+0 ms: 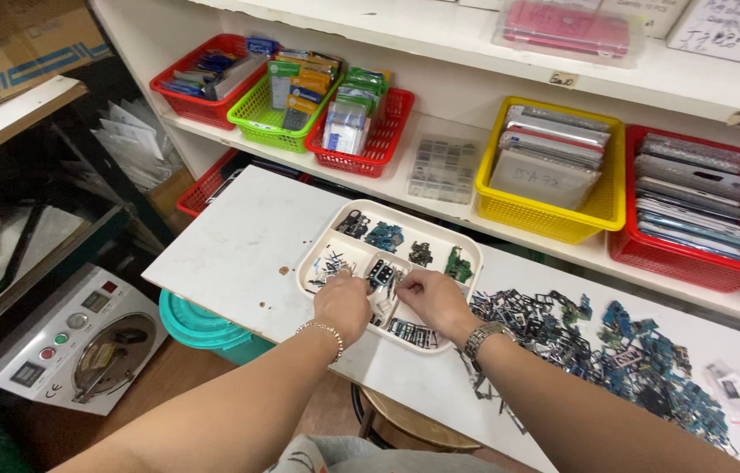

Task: The person sorts small electronic components from a large pile on a white table into a compartmentalized tray. They pick up individual pieces, separate them, and place them into specific sections of the tray.

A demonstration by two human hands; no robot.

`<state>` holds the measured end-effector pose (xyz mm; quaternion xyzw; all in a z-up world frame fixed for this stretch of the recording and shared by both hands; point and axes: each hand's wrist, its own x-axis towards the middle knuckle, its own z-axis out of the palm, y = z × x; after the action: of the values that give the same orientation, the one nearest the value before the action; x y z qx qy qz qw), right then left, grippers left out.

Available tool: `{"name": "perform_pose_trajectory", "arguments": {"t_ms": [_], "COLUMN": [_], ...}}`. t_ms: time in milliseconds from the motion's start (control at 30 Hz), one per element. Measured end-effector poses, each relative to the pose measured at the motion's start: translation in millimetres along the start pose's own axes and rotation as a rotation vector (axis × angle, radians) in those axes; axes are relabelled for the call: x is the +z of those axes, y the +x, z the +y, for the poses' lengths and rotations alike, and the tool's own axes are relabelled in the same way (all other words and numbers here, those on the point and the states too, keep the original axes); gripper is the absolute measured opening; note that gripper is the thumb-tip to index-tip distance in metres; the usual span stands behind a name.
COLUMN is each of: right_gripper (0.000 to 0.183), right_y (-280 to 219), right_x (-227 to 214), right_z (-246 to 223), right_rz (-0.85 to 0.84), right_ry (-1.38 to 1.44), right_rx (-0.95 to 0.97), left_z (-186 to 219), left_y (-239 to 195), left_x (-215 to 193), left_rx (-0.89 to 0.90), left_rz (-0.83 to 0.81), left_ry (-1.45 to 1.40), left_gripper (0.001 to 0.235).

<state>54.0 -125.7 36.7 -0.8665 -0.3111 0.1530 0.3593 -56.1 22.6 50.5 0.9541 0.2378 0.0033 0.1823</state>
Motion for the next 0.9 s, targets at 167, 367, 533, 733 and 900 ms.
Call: {"name": "perform_pose_trajectory", "arguments": {"t_ms": [167, 367, 533, 733, 900], "right_gripper": [0.026, 0.022, 0.036, 0.034, 0.019], "right_y": [-19, -78, -113, -132, -136], "right_x": [-46, -115, -132, -127, -128], "right_z": [43, 103, 106, 96, 109], "right_rz": [0.155, 0.126, -0.124, -0.045, 0.078], "right_ry": [0.162, -0.08, -0.304, -0.39, -0.286], "right_rx": [0.21, 0.32, 0.193, 0.125, 0.059], "left_z": [46, 109, 141, 154, 169], "left_y": [2, -1, -11, -13, -2], "left_x": [9, 36, 58, 84, 115], "left_rx": [0.087, 0.282, 0.292, 0.194, -0.189], "left_rz": [0.111, 0.113, -0.022, -0.128, -0.453], "left_ry": [-0.164, -0.285, -0.343, -0.414, -0.809], "left_gripper": [0.025, 0.017, 0.013, 0.012, 0.015]}}
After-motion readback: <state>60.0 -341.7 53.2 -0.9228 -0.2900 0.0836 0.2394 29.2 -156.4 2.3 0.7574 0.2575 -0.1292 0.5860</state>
